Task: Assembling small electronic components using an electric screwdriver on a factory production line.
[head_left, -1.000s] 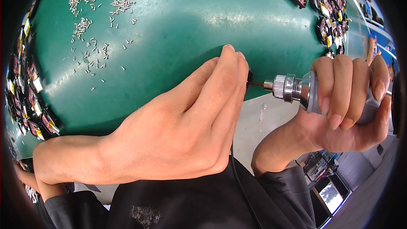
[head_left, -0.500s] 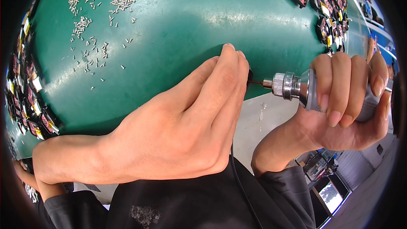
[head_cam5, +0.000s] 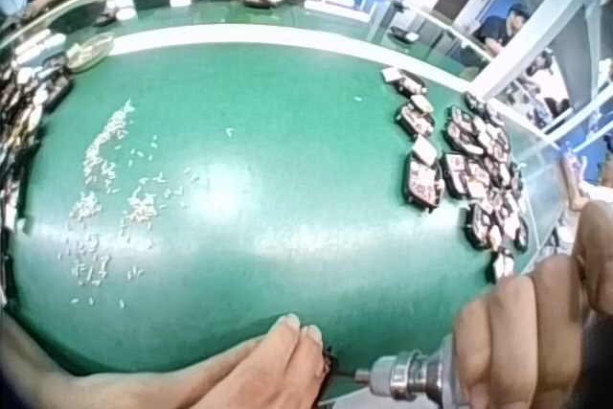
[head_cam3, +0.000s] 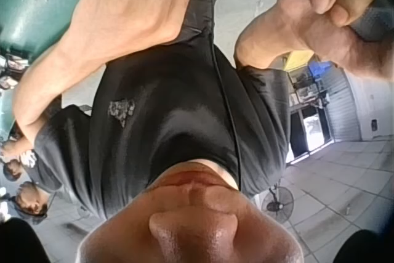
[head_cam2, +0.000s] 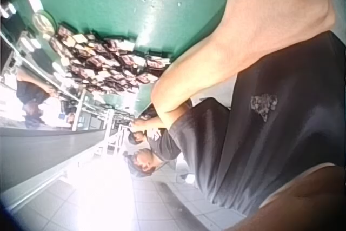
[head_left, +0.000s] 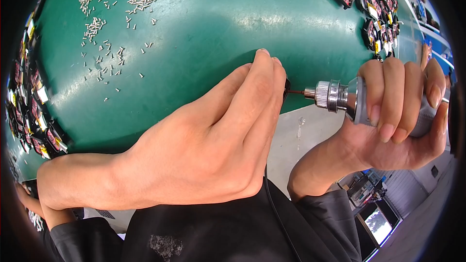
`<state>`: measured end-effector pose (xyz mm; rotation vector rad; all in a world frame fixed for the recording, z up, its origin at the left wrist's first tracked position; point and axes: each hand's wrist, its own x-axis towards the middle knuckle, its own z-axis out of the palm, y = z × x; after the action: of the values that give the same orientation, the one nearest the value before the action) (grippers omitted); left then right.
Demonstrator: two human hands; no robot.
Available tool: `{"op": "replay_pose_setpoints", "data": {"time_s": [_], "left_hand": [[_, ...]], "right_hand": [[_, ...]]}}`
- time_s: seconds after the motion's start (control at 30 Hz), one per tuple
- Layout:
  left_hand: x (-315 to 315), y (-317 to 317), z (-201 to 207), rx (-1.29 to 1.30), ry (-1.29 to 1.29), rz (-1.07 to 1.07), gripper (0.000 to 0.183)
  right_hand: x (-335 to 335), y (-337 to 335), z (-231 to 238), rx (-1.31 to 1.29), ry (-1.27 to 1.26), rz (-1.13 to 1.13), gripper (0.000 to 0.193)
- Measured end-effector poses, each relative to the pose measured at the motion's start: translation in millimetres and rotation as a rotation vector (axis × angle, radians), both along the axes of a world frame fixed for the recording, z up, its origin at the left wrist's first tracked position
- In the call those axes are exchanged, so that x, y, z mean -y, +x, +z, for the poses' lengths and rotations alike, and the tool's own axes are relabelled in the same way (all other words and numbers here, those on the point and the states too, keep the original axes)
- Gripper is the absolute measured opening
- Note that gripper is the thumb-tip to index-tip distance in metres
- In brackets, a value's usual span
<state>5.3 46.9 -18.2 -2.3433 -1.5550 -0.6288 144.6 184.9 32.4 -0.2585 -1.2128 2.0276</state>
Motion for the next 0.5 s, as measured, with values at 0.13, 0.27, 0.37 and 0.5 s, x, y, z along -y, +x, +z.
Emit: {"op": "replay_pose_setpoints", "data": {"time_s": [0.13, 0.27, 0.37, 0.5], "left_hand": [[-0.6, -0.1, -0.3, -0.007, 0.001, -0.003, 0.016], [-0.9, 0.1, -0.5, 0.008, -0.004, -0.006, 0.017], [-0.9, 0.4, -0.9, 0.006, -0.006, -0.008, 0.017], [-0.6, 0.0, -0.5, 0.005, -0.010, -0.011, 0.017]], "right_hand": [[-2.1, 0.2, -0.5, -0.004, -0.002, 0.007, 0.016], [-3.5, 1.2, -0.3, 0.002, 0.004, 0.010, 0.016], [-4.6, 1.9, -0.5, 0.003, 0.001, 0.014, 0.016], [-3.6, 1.6, -0.4, 0.029, 0.005, 0.010, 0.015]]}}
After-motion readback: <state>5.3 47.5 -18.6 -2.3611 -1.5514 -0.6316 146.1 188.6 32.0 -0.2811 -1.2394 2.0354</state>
